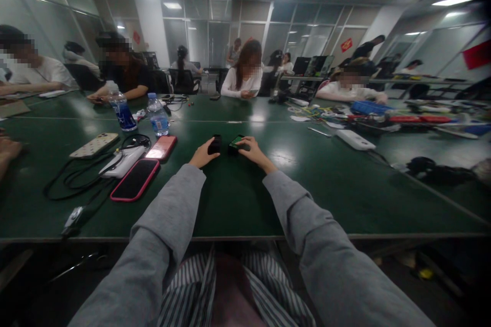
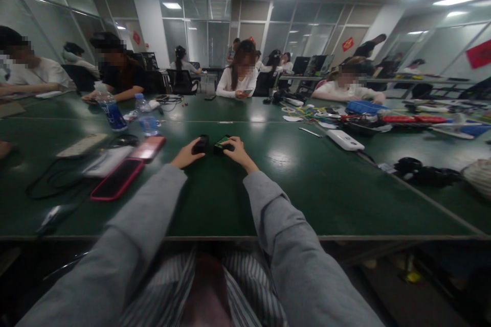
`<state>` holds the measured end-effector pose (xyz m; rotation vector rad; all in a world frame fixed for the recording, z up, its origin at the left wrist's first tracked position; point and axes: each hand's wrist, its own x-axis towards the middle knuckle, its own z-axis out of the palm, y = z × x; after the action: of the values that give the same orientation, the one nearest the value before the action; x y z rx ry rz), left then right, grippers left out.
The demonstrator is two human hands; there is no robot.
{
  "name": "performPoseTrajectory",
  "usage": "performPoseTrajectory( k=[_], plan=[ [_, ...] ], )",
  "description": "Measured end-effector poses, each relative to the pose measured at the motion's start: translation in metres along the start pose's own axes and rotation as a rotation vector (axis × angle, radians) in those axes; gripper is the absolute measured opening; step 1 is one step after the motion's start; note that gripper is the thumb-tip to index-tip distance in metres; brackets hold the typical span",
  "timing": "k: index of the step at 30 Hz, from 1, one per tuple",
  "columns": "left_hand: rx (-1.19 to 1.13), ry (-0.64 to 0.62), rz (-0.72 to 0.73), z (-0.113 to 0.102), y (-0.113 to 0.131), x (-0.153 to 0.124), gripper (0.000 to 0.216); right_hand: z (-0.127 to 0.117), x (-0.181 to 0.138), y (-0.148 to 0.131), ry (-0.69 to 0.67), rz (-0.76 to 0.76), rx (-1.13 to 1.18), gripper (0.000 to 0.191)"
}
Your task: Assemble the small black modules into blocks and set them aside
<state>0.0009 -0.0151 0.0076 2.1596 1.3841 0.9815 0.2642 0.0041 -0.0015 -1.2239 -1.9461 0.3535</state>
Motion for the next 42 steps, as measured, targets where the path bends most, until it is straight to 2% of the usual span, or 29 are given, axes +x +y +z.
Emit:
performPoseTrajectory(
  k=[2,5,9,12,16,20,22,25,27,29,35,38,42],
  plan=[
    [0.035,0.012,-0.003,0.002,0.003,-0.001,0.079,0.002,-0.001,-0.007,0.003,0.006,0.019,0.036],
    [0.052,0.018,0.006,0.003,0.005,-0.002,0.077,0.013,-0.004,-0.022,0.096,0.060,-0.070,0.043],
    [0.029,0.018,0.021,0.003,0.004,-0.001,0.077,0.023,-0.005,-0.038,0.168,0.030,-0.225,0.034],
    [0.013,0.013,0.020,0.004,0.002,-0.001,0.078,0.015,-0.002,-0.032,0.117,-0.008,-0.249,0.029],
    [0.005,-0.024,-0.002,0.003,0.001,0.000,0.080,-0.008,0.002,-0.006,-0.002,0.009,-0.229,0.029],
    [0.000,-0.038,-0.001,0.001,0.003,-0.001,0.079,-0.017,0.005,0.010,-0.002,0.039,-0.204,0.037],
    [-0.001,-0.037,-0.002,0.001,0.003,-0.002,0.079,-0.013,0.006,0.008,0.030,0.040,-0.177,0.039],
    [0.002,-0.041,0.002,0.000,0.005,-0.002,0.078,-0.004,0.004,-0.005,0.154,0.063,-0.156,0.034],
    [0.002,-0.040,0.011,0.000,0.005,-0.002,0.078,0.001,0.001,-0.016,0.212,0.064,-0.183,0.039],
    [-0.004,-0.035,0.017,0.000,0.006,-0.003,0.077,0.004,-0.003,-0.024,0.217,0.052,-0.236,0.045],
    [-0.023,-0.034,0.013,-0.002,0.008,-0.004,0.077,0.005,-0.007,-0.031,0.198,0.076,-0.289,0.030],
    [-0.042,-0.038,0.006,-0.002,0.009,-0.004,0.078,0.005,-0.003,-0.026,0.230,0.119,-0.209,0.028],
    [-0.049,-0.042,0.000,-0.002,0.008,-0.004,0.078,0.006,0.001,-0.017,0.233,0.276,-0.019,0.030]
  ],
)
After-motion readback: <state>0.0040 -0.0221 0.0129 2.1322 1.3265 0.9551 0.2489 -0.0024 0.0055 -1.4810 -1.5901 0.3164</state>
